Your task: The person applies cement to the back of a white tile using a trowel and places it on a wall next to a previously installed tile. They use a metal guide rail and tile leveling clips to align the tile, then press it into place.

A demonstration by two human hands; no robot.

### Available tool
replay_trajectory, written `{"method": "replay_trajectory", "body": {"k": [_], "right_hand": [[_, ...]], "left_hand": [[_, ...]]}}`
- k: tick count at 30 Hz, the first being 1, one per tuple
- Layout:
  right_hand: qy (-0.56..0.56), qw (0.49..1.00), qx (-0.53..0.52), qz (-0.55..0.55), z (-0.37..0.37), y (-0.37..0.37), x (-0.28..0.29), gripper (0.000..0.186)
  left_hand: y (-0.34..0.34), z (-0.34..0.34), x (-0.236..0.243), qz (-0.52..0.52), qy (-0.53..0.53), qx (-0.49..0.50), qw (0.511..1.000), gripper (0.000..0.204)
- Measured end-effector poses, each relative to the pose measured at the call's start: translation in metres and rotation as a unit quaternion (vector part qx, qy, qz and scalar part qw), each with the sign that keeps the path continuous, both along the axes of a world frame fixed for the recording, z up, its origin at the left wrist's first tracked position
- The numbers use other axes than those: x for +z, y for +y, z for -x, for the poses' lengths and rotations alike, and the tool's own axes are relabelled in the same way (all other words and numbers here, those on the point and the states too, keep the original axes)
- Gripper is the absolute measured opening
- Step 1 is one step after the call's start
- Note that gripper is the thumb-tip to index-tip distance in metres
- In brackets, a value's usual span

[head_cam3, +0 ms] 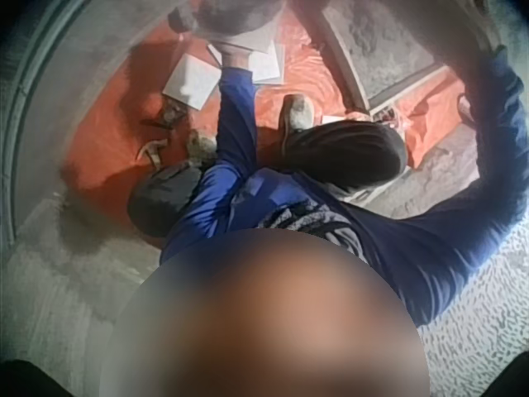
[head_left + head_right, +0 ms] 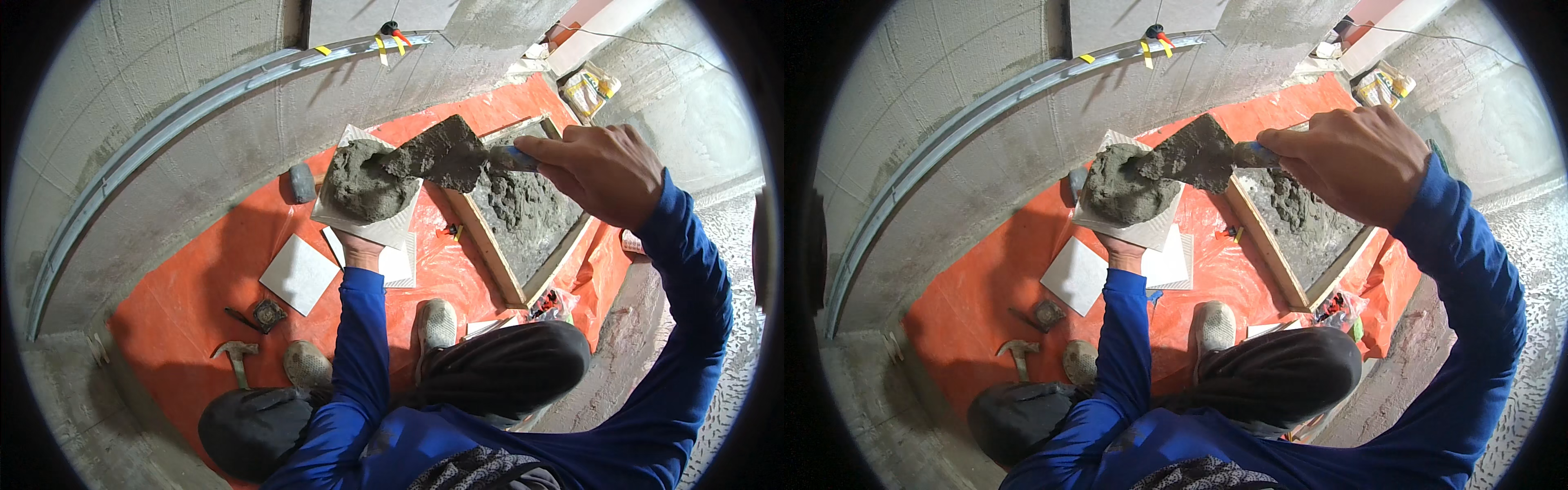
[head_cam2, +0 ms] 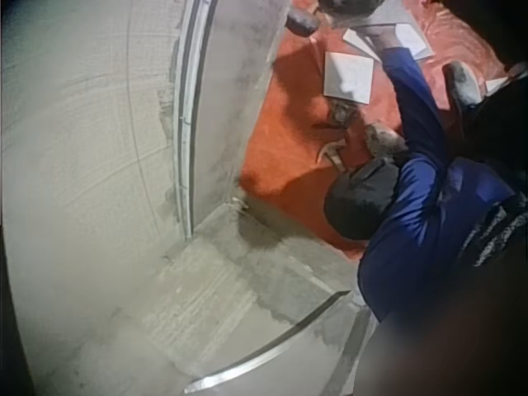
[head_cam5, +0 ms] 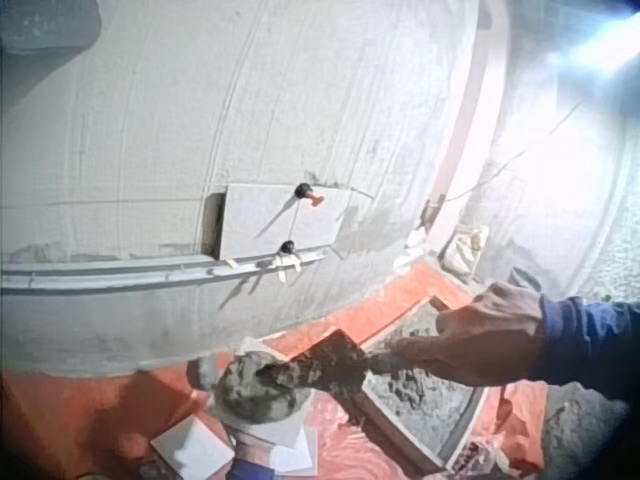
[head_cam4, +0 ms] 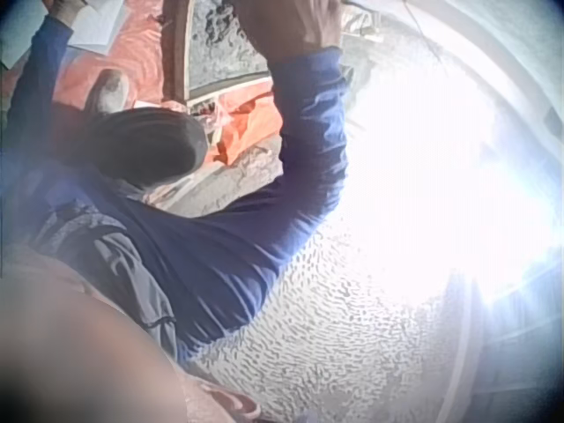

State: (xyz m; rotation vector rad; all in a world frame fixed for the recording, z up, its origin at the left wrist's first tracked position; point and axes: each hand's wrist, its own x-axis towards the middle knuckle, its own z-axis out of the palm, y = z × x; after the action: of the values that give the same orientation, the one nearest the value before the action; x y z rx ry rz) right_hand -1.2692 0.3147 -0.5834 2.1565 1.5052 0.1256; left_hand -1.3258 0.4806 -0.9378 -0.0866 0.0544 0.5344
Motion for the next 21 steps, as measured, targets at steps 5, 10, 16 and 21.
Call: {"method": "replay_trajectory", "body": {"k": [5,10,16,21], "right_hand": [[-0.057,0.997,0.048,0.011,0.017,0.0,-0.003,0.023],[-0.106,0.993,0.053,0.005,0.0,0.013,-0.017,0.026],[0.087,0.992,-0.086,0.001,-0.006,0.004,-0.008,0.026],[0.271,0.955,-0.121,-0.027,-0.018,0.001,-0.019,0.034]], "left_hand": [[0.003,0.001,0.007,-0.016,-0.122,-0.026,0.992,0.071],[-0.005,-0.001,0.007,-0.004,0.005,-0.004,1.0,0.076],[0.007,-0.002,0.01,-0.053,-0.011,0.052,0.997,0.069],[0.014,0.001,0.028,-0.007,-0.186,-0.012,0.982,0.065]]}}
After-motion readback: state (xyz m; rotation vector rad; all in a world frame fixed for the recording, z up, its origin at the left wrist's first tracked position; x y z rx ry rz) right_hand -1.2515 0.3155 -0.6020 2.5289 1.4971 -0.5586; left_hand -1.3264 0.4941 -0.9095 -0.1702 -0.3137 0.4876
